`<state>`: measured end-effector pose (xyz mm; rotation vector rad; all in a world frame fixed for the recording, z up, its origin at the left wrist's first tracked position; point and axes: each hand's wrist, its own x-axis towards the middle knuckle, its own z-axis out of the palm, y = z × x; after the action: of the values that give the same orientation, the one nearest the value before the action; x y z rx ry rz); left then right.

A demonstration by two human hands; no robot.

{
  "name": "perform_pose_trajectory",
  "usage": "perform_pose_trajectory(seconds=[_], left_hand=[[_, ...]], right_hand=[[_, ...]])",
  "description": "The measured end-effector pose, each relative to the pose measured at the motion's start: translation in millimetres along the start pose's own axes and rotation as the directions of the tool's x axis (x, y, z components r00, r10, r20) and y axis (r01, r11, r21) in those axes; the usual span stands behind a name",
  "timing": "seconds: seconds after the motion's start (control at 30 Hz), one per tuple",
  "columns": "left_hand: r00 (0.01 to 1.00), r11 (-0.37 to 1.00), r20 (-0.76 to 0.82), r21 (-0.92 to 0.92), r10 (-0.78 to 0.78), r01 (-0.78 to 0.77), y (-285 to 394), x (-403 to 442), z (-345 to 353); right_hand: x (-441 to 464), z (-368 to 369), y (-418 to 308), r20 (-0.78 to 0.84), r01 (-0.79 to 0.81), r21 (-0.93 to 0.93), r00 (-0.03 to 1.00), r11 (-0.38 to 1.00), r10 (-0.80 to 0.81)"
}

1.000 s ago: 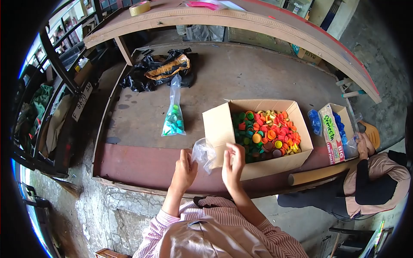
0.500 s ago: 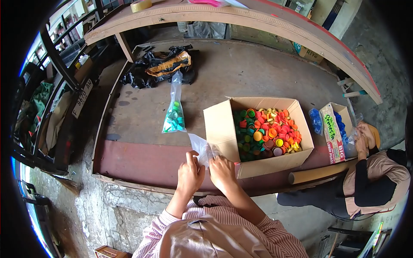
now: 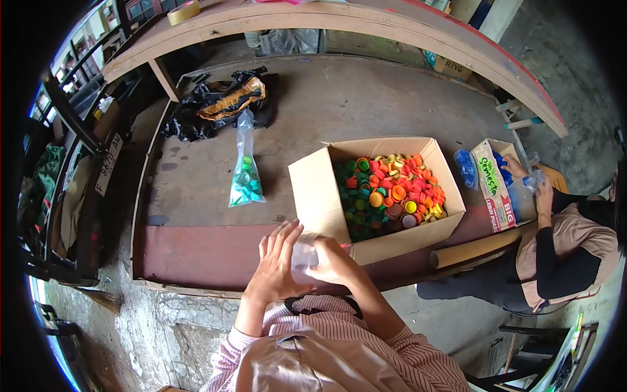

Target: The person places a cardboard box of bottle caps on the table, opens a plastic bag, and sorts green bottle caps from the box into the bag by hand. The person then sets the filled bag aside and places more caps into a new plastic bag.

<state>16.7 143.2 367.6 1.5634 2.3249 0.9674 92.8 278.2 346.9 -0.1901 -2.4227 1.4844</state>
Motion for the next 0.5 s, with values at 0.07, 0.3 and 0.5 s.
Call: perform_pose_trajectory(seconds=[0.07,0.3,0.5], left_hand=[[0.996,0.996,0.063,0.061,0.066,-0.07,-7,5,3],[0.995,0.933,0.036,-0.353,0.091,-0.073,-19,7,16],[0.996,0.974,-0.004,-0.212,0.085,-0.084,-17,15,21]], right_hand=[[-3,-2,-4,0.244,0.029,-0.014,0.969,0.999,-0.024],[-7,-8,-7,0.258,0.023,-0.17,0.966,0.985,0.022],[-5,-5,-14,0.196,-0.089,-0.598,0.947,0.797,0.253]])
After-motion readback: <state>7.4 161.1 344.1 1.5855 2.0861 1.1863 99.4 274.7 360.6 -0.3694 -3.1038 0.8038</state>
